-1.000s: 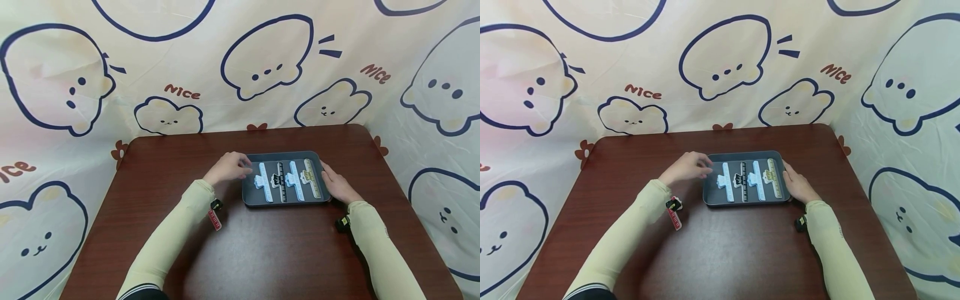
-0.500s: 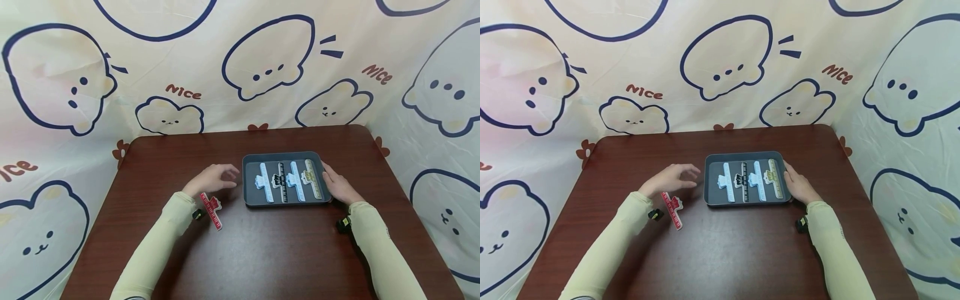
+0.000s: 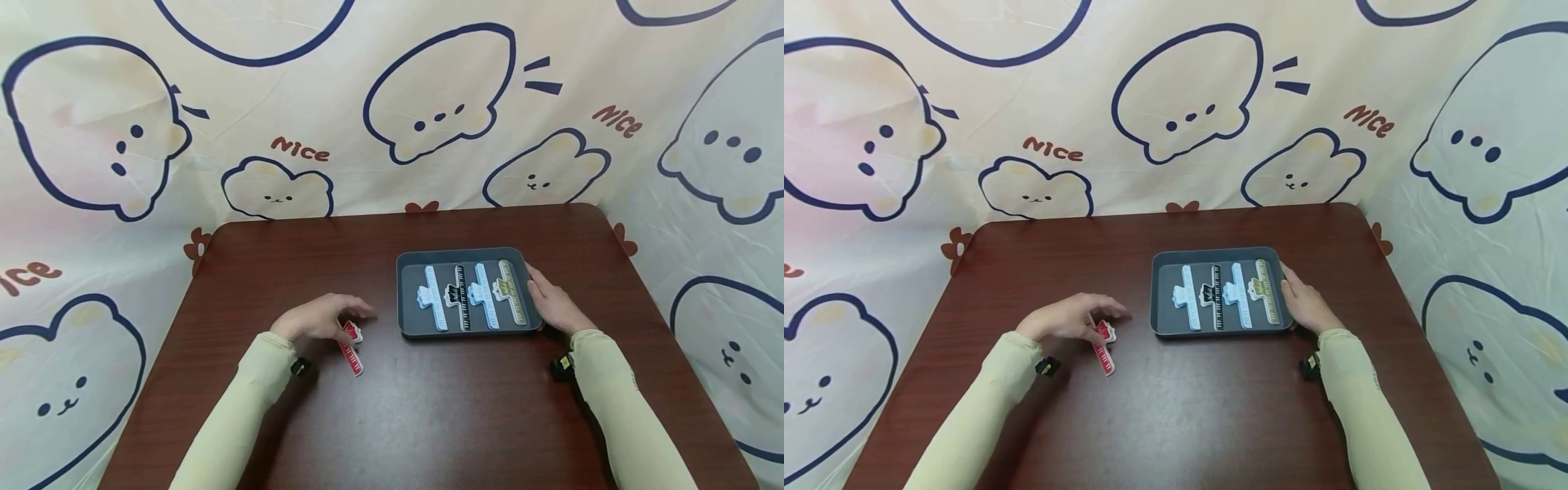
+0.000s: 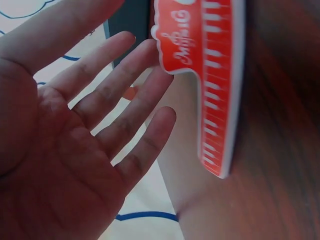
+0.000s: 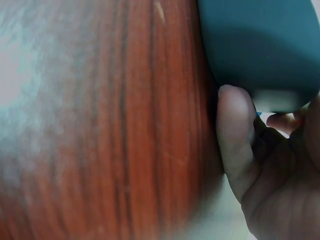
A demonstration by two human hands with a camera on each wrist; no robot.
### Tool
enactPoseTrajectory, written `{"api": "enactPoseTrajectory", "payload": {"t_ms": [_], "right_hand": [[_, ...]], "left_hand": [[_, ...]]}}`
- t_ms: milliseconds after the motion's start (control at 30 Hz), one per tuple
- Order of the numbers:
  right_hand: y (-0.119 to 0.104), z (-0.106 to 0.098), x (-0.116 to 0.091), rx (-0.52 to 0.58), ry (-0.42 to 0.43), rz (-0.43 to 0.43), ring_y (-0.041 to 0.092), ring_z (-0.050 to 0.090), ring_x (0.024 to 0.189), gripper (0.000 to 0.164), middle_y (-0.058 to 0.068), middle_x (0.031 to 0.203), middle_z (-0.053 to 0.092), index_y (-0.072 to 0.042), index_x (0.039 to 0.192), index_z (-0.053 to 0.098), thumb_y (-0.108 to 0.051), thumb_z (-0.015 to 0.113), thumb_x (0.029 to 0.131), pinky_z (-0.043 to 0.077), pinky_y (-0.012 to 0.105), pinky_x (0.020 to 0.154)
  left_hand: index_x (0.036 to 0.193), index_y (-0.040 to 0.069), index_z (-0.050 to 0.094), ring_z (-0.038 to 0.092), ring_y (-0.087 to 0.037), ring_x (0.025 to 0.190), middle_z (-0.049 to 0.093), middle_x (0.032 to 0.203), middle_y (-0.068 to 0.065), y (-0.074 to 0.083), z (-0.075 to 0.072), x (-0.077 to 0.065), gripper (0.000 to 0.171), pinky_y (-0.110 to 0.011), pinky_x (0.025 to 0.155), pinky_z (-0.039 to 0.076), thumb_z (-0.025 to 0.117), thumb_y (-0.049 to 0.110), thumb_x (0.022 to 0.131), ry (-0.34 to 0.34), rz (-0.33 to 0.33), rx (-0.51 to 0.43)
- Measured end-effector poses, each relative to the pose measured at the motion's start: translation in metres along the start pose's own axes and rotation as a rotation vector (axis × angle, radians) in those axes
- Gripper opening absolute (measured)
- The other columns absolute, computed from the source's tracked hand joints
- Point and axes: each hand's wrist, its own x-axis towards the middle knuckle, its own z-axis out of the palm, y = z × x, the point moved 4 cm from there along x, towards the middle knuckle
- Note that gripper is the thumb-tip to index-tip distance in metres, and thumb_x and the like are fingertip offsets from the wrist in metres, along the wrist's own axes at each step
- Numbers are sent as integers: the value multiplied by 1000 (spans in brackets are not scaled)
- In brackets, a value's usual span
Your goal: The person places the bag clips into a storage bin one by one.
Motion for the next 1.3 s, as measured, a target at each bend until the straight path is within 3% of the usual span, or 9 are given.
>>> {"api": "enactPoseTrajectory", "payload": {"t_ms": [233, 300, 533, 800, 967, 1033, 1167, 1233, 1300], "right_hand": [[3, 1, 1, 61, -14, 17, 25, 60, 53, 52, 28, 130, 49, -39, 152, 0, -44, 21, 104, 50, 44, 70], [3, 1, 2, 57, -9, 14, 23, 59, 53, 52, 28, 128, 50, -39, 152, 1, -44, 21, 104, 50, 42, 69], [3, 1, 2, 23, 10, 3, 26, 64, 73, 52, 28, 136, 46, -36, 153, 2, -43, 20, 104, 48, 46, 79], [4, 2, 4, 45, 2, 7, 31, 64, 66, 52, 28, 135, 46, -38, 153, 2, -44, 21, 104, 51, 44, 70], [5, 3, 5, 20, 14, -18, 40, 45, 126, 53, 19, 154, 26, -36, 153, 2, -45, 19, 104, 37, 58, 101], [5, 3, 5, 24, 14, -20, 41, 41, 130, 53, 18, 156, 23, -35, 153, 2, -45, 19, 104, 32, 60, 105], [5, 2, 3, 32, 9, -5, 34, 65, 86, 53, 23, 147, 35, -35, 153, 2, -44, 20, 104, 43, 55, 92], [4, 2, 2, 37, 3, 2, 25, 62, 61, 53, 26, 142, 39, -36, 153, 2, -44, 20, 104, 48, 49, 82], [5, 1, 1, 41, 3, 6, 22, 60, 56, 53, 26, 141, 41, -36, 153, 2, -44, 20, 104, 48, 46, 79]], "left_hand": [[119, 17, 66, 58, -17, 95, 65, 107, 1, -11, 4, 0, 52, -32, 80, 50, 85, 13, 71, 39, 25, 94], [114, 18, 68, 59, -19, 92, 65, 103, 2, -12, 5, 0, 46, -29, 76, 51, 85, 13, 71, 50, 34, 117], [89, 21, 72, 59, -19, 83, 59, 88, 4, -14, 5, 0, 25, -25, 68, 50, 85, 13, 70, 60, 50, 94], [81, 22, 67, 56, -16, 85, 58, 88, 6, -17, 4, 0, 21, -26, 69, 49, 85, 18, 72, 57, 29, 100], [79, 22, 66, 55, -16, 82, 62, 87, 7, -16, 1, 0, 17, -28, 66, 51, 82, 18, 76, 46, 25, 38], [79, 22, 66, 55, -16, 80, 63, 85, 8, -15, -1, -1, 15, -29, 65, 51, 81, 19, 77, 54, 34, 20], [78, 25, 64, 54, -16, 77, 63, 83, 11, -13, -6, -1, 16, -30, 64, 50, 79, 21, 79, 90, 50, 24], [79, 26, 63, 54, -15, 76, 62, 82, 12, -12, -8, -1, 17, -30, 64, 50, 79, 22, 79, 110, 58, 37], [79, 27, 62, 54, -15, 76, 61, 81, 12, -12, -9, 0, 18, -30, 65, 49, 79, 23, 80, 126, 61, 49]]}}
